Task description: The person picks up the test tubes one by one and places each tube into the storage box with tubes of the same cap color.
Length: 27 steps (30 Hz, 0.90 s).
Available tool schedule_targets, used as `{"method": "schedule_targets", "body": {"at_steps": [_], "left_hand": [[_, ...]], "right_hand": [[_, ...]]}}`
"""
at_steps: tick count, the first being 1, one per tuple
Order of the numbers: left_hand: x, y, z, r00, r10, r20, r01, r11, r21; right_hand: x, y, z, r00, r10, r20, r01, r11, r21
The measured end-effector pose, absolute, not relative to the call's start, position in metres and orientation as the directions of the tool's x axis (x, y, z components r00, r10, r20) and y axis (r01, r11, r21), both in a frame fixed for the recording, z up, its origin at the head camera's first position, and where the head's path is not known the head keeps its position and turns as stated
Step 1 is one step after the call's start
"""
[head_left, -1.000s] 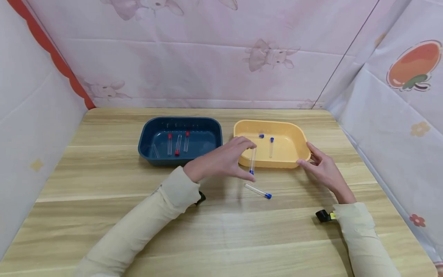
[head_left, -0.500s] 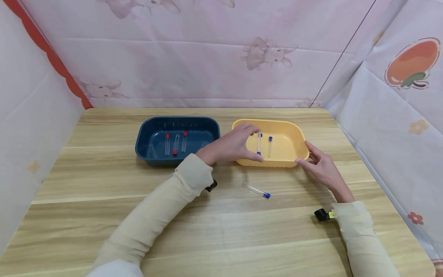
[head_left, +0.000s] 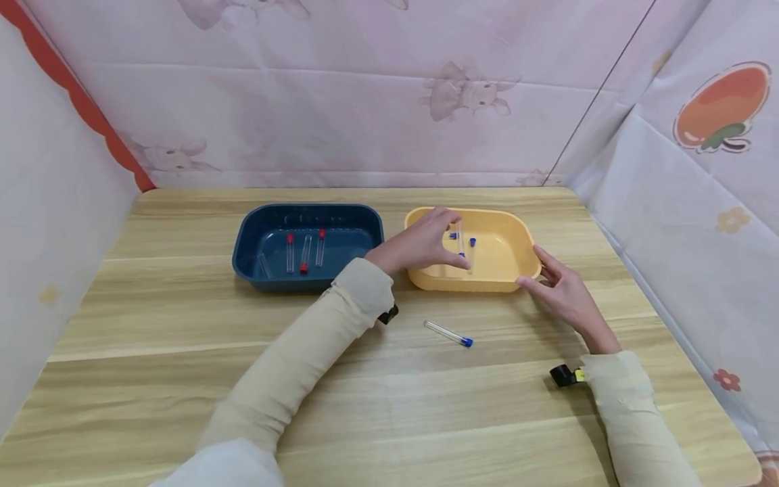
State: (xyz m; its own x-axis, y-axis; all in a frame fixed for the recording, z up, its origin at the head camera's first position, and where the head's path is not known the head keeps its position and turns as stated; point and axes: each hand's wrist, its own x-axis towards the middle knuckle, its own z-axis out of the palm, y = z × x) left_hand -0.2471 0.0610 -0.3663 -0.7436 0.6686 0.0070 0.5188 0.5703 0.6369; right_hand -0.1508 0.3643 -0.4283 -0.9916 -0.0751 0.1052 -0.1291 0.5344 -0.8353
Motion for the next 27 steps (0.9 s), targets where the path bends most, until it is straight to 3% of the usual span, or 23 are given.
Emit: {"method": "schedule_targets", "body": {"at_steps": [18, 27], "left_hand": [[-0.264, 0.077, -0.383, -0.732, 0.679, -0.047, 0.500, 0.583, 0.641], [-0.266, 0.085, -0.394, -0.749, 0.661, -0.046, 0.523, 0.632, 0.572]], "right_hand": [[-0.150, 0.364, -0.427, -0.990, -0.082, 0.113, -0.139, 0.509, -0.849], [-0.152, 0.365, -0.429, -0.990, -0.085, 0.111, -0.139, 0.514, -0.847]]}}
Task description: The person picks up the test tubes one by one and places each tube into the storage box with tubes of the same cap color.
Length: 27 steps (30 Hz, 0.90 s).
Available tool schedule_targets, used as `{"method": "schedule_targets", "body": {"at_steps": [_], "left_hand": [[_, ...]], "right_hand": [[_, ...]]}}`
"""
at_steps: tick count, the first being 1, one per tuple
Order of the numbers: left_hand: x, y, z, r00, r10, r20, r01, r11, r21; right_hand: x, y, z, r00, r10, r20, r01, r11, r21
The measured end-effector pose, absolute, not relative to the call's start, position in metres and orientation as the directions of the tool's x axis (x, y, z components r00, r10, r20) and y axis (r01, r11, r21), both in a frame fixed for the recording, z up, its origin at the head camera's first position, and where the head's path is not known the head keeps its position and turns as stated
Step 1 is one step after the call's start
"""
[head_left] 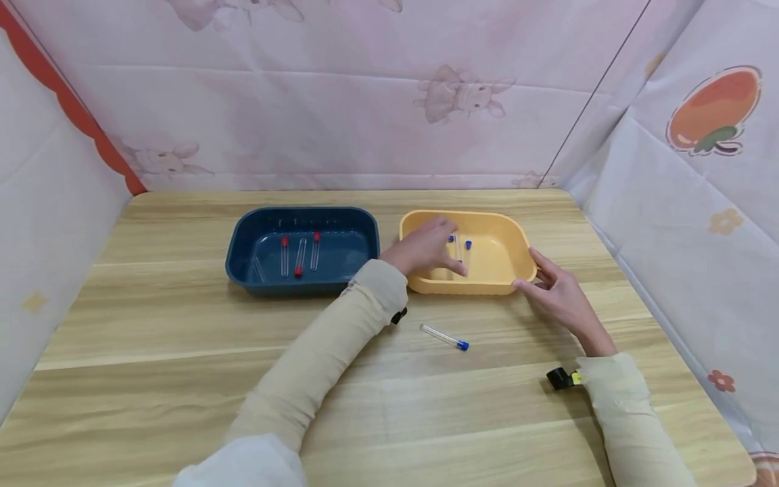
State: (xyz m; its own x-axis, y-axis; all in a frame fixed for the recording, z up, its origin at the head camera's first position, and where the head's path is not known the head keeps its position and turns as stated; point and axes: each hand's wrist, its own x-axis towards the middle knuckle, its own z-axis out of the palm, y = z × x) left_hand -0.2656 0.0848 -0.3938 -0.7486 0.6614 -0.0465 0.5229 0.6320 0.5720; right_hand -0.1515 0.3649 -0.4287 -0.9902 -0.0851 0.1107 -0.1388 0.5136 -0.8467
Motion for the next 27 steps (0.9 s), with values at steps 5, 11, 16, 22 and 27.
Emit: {"method": "schedule_targets", "body": {"at_steps": [5, 11, 16, 22, 27], "left_hand": [[-0.265, 0.089, -0.399, -0.767, 0.639, -0.053, 0.524, 0.673, 0.522], [-0.268, 0.094, -0.401, -0.758, 0.646, -0.088, 0.531, 0.690, 0.492], [-0.271, 0.097, -0.403, -0.744, 0.660, -0.103, 0.541, 0.685, 0.488], [-0.272, 0.100, -0.406, -0.738, 0.664, -0.117, 0.536, 0.683, 0.496], [-0.272, 0.101, -0.406, -0.729, 0.672, -0.131, 0.545, 0.686, 0.483]], "right_hand": [[-0.151, 0.364, -0.428, -0.991, -0.080, 0.108, -0.135, 0.534, -0.835], [-0.150, 0.363, -0.427, -0.991, -0.078, 0.110, -0.135, 0.524, -0.841], [-0.150, 0.363, -0.428, -0.991, -0.083, 0.102, -0.130, 0.503, -0.854], [-0.150, 0.364, -0.428, -0.992, -0.080, 0.098, -0.125, 0.507, -0.853], [-0.150, 0.364, -0.427, -0.990, -0.084, 0.109, -0.137, 0.501, -0.854]]}}
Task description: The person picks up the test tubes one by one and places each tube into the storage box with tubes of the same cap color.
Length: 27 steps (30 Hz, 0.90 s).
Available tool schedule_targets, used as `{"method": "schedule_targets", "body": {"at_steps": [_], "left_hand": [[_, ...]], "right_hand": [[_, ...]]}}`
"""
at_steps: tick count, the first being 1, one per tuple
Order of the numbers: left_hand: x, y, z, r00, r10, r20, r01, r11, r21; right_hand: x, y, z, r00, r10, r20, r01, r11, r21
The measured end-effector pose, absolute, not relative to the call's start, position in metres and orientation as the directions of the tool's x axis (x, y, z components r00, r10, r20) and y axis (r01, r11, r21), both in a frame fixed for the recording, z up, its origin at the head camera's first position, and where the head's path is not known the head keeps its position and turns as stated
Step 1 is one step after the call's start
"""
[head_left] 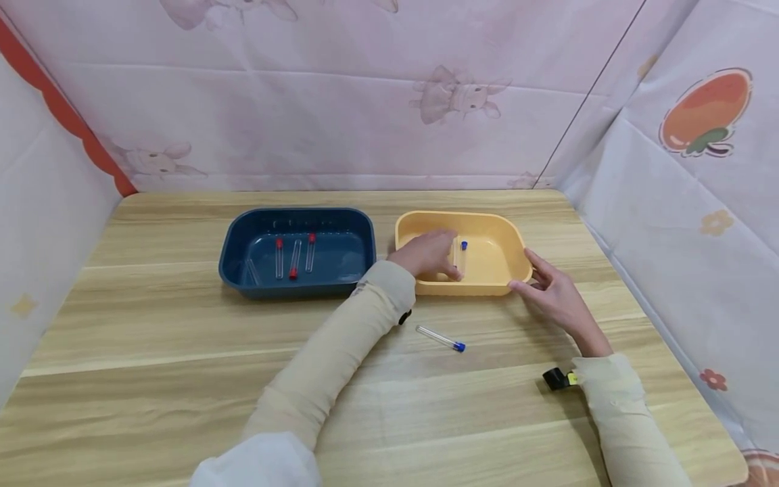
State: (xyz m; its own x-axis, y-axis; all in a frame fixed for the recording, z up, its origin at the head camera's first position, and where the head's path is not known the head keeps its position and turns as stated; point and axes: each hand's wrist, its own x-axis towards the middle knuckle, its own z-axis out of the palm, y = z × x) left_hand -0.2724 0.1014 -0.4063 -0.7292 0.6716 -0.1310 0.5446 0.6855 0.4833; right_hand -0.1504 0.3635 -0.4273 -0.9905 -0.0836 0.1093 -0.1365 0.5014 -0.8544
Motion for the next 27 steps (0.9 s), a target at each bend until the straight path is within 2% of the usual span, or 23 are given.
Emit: {"method": "schedule_targets", "body": {"at_steps": [11, 27], "left_hand": [[-0.2732, 0.1060, -0.4112, -0.737, 0.662, -0.137, 0.537, 0.697, 0.475], [-0.2762, 0.1089, -0.4140, -0.736, 0.657, -0.166, 0.511, 0.699, 0.500]], "right_hand": [[-0.1514, 0.3619, -0.4257, -0.990, -0.080, 0.114, -0.139, 0.543, -0.828], [-0.1499, 0.3630, -0.4267, -0.989, -0.081, 0.120, -0.145, 0.504, -0.852]]}}
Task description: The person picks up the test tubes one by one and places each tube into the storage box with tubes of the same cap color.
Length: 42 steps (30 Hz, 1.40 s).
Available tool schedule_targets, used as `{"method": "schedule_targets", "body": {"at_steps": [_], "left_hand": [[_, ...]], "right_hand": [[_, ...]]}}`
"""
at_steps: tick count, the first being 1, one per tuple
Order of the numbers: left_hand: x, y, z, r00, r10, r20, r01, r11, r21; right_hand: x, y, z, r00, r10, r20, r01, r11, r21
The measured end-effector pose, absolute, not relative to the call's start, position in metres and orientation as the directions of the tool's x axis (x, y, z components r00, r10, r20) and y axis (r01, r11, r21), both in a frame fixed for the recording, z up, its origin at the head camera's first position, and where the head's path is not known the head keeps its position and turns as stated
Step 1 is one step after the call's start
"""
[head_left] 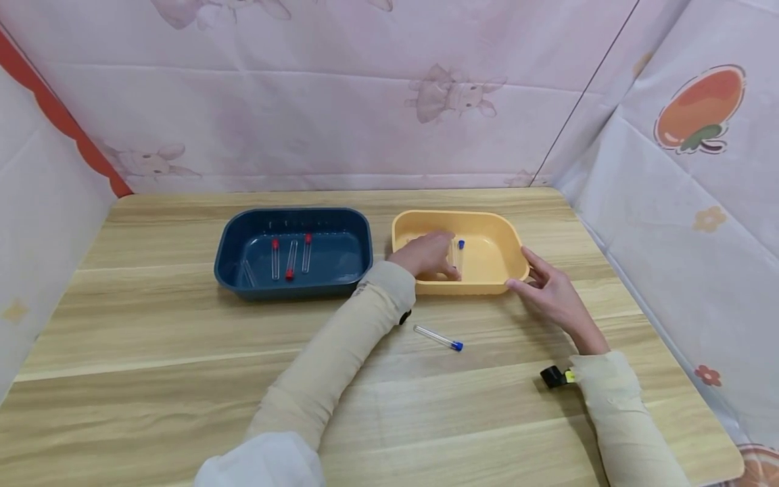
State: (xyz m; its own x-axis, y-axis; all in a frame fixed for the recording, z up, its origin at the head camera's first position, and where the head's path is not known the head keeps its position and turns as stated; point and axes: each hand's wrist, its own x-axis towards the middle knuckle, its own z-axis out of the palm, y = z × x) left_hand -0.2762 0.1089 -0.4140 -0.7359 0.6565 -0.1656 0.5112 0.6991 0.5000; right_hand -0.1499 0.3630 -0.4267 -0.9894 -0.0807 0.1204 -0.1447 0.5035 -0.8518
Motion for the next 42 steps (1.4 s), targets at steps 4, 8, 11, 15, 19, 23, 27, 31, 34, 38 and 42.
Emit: {"method": "schedule_targets", "body": {"at_steps": [4, 8, 11, 15, 19, 23, 27, 31, 34, 38, 42], "left_hand": [[-0.276, 0.107, -0.413, -0.741, 0.651, -0.167, 0.504, 0.702, 0.503], [-0.274, 0.104, -0.411, -0.742, 0.649, -0.168, 0.495, 0.699, 0.515], [-0.274, 0.102, -0.408, -0.739, 0.651, -0.172, 0.494, 0.697, 0.520], [-0.273, 0.099, -0.401, -0.730, 0.662, -0.171, 0.490, 0.681, 0.544], [-0.273, 0.095, -0.395, -0.726, 0.673, -0.143, 0.476, 0.641, 0.602], [-0.272, 0.091, -0.389, -0.720, 0.688, -0.094, 0.488, 0.597, 0.636], [-0.265, 0.086, -0.383, -0.698, 0.715, -0.033, 0.533, 0.550, 0.643], [-0.253, 0.079, -0.377, -0.671, 0.742, 0.018, 0.568, 0.497, 0.655], [-0.244, 0.073, -0.374, -0.656, 0.754, 0.039, 0.577, 0.468, 0.669], [-0.232, 0.066, -0.372, -0.651, 0.757, 0.057, 0.570, 0.438, 0.696], [-0.220, 0.058, -0.370, -0.644, 0.762, 0.069, 0.568, 0.416, 0.710]], "right_hand": [[-0.150, 0.362, -0.427, -0.989, -0.083, 0.119, -0.145, 0.502, -0.853], [-0.151, 0.360, -0.426, -0.990, -0.085, 0.117, -0.144, 0.506, -0.850], [-0.151, 0.359, -0.425, -0.990, -0.083, 0.115, -0.141, 0.516, -0.845], [-0.152, 0.359, -0.425, -0.990, -0.081, 0.112, -0.138, 0.534, -0.834], [-0.154, 0.359, -0.425, -0.991, -0.084, 0.108, -0.137, 0.543, -0.829], [-0.155, 0.359, -0.426, -0.991, -0.085, 0.101, -0.131, 0.551, -0.824], [-0.155, 0.360, -0.425, -0.992, -0.080, 0.096, -0.124, 0.549, -0.827], [-0.154, 0.359, -0.425, -0.993, -0.078, 0.087, -0.115, 0.538, -0.835], [-0.153, 0.360, -0.425, -0.994, -0.081, 0.079, -0.110, 0.528, -0.842], [-0.151, 0.361, -0.425, -0.994, -0.076, 0.079, -0.108, 0.530, -0.841], [-0.149, 0.363, -0.426, -0.994, -0.071, 0.085, -0.110, 0.535, -0.838]]}}
